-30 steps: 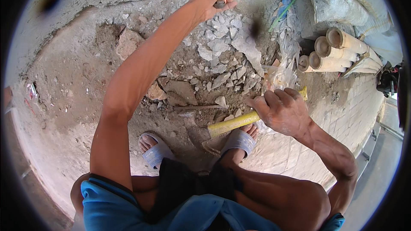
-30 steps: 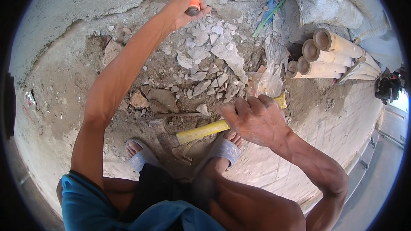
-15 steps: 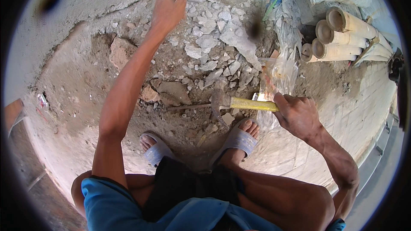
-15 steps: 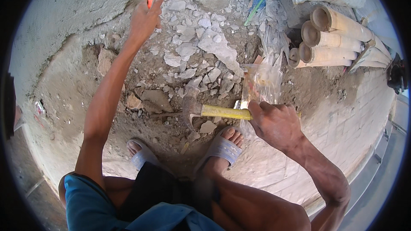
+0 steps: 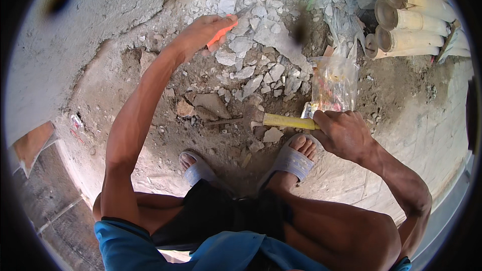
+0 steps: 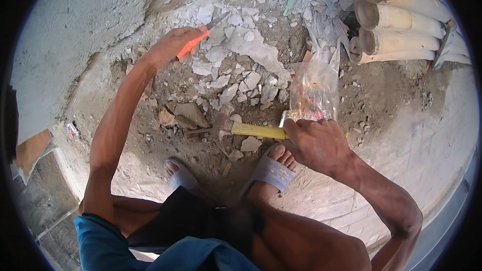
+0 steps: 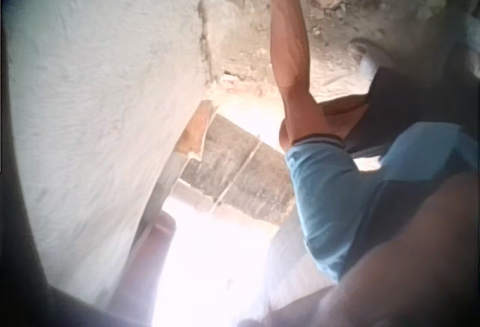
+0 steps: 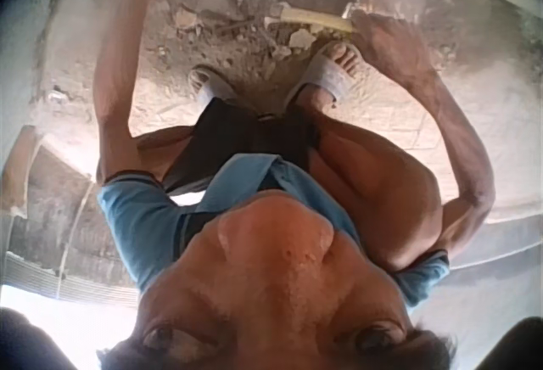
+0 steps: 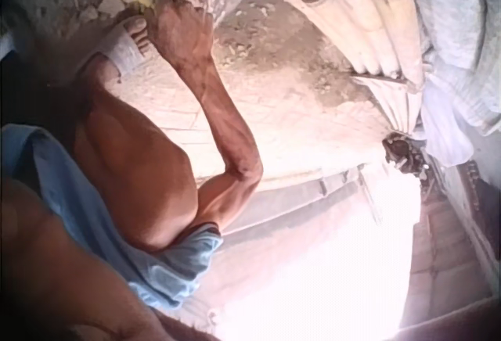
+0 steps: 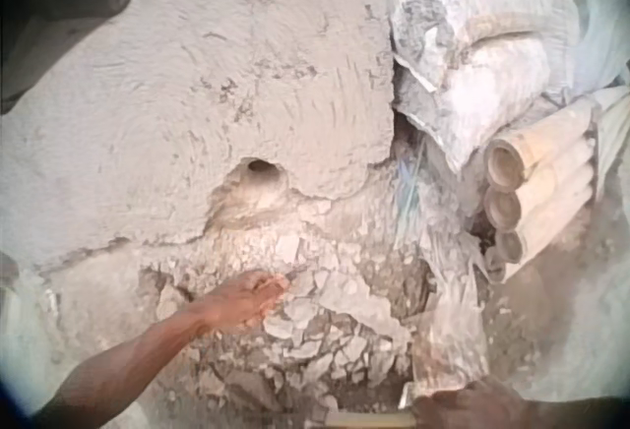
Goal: The person uses a hammer to strike a chisel, chipping away concrete from a hole in a wall.
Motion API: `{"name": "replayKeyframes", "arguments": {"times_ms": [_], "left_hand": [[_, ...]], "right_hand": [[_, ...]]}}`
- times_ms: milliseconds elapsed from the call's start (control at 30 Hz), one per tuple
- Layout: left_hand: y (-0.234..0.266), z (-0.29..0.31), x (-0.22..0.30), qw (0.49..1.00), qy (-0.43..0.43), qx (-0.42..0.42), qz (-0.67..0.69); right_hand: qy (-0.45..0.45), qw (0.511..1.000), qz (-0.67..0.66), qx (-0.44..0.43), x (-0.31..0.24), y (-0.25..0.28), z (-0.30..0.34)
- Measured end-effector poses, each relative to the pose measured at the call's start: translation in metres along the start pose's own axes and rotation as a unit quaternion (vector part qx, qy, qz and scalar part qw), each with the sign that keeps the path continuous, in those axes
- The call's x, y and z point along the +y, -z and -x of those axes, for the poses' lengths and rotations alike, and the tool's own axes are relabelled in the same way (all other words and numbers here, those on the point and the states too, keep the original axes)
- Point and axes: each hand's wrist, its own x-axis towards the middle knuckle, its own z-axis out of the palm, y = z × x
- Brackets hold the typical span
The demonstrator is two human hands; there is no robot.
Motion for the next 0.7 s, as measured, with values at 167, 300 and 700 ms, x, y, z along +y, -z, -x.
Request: {"name": "replayKeyframes", "arguments": {"times_ms": [167, 300, 700], "left_hand": [[-0.006, 0.022, -0.018, 0.983, -0.074, 0.114, 0.121], [-0.009, -0.004, 0.005, 0.906, -0.147, 0.143, 0.371], [0.04, -0.021, 0.035, 0.845, -0.172, 0.029, 0.505]], "right_hand": [[0.023, 1.0, -0.018, -0.008, 0.001, 0.001, -0.018], [0.021, 0.999, -0.017, -0.036, -0.009, 0.012, -0.027], [0.254, 0.938, 0.106, 0.209, -0.017, 0.036, -0.056]]}}
